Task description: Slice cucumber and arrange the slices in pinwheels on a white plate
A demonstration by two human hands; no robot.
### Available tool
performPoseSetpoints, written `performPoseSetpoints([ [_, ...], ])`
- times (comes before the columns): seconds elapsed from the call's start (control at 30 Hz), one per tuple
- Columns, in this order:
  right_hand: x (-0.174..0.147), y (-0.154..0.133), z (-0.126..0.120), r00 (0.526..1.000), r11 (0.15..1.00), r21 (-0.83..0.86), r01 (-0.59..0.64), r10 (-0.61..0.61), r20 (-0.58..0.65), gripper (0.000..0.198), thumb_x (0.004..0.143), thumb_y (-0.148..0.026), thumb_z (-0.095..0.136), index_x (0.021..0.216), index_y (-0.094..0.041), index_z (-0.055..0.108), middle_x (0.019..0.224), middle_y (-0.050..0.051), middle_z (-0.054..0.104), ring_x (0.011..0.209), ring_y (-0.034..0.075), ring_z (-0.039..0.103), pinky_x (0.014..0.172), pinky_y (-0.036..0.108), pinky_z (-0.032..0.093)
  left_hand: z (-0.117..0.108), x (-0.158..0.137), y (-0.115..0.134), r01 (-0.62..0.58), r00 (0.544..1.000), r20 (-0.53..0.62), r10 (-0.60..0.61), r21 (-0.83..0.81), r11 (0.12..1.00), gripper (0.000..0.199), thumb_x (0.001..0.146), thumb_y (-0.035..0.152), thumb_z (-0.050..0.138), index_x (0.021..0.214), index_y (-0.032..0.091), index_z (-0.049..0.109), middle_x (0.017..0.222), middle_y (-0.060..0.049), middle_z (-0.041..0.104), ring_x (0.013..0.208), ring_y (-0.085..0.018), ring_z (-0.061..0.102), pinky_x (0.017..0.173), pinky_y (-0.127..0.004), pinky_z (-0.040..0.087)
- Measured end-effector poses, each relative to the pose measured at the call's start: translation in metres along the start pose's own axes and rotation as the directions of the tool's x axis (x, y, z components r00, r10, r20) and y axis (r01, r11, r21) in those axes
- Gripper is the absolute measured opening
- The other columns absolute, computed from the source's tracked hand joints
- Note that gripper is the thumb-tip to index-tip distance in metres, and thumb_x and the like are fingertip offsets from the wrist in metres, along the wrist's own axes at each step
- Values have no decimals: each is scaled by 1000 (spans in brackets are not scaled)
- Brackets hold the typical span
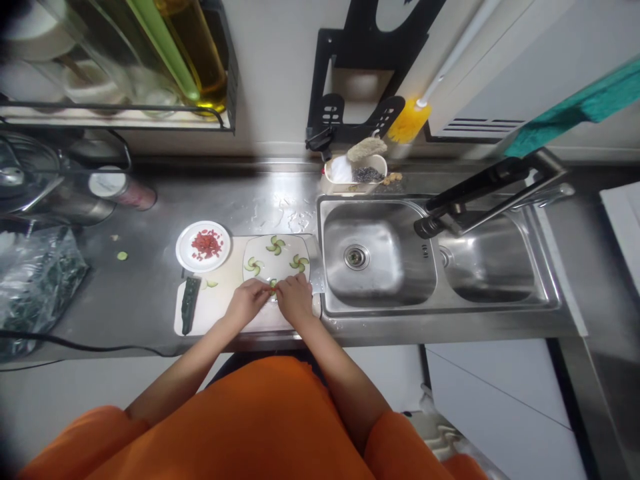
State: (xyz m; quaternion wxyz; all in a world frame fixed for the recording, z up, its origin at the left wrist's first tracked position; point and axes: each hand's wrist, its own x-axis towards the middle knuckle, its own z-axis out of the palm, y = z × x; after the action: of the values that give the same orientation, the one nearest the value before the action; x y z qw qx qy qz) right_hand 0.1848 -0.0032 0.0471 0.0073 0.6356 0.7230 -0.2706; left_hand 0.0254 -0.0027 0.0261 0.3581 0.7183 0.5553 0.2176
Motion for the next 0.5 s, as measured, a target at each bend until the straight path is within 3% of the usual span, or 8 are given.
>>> performPoseSetpoints([
  [0.5,-2,-2,-5,1000,1000,7,-9,9,-11,24,92,-31,46,92,-25,69,95,6,63,102,25,42,72,33,31,3,-1,-4,-15,1000,18,14,22,1000,13,84,24,57,85,19,69,78,-6,63,80,-18,59,75,-30,47],
])
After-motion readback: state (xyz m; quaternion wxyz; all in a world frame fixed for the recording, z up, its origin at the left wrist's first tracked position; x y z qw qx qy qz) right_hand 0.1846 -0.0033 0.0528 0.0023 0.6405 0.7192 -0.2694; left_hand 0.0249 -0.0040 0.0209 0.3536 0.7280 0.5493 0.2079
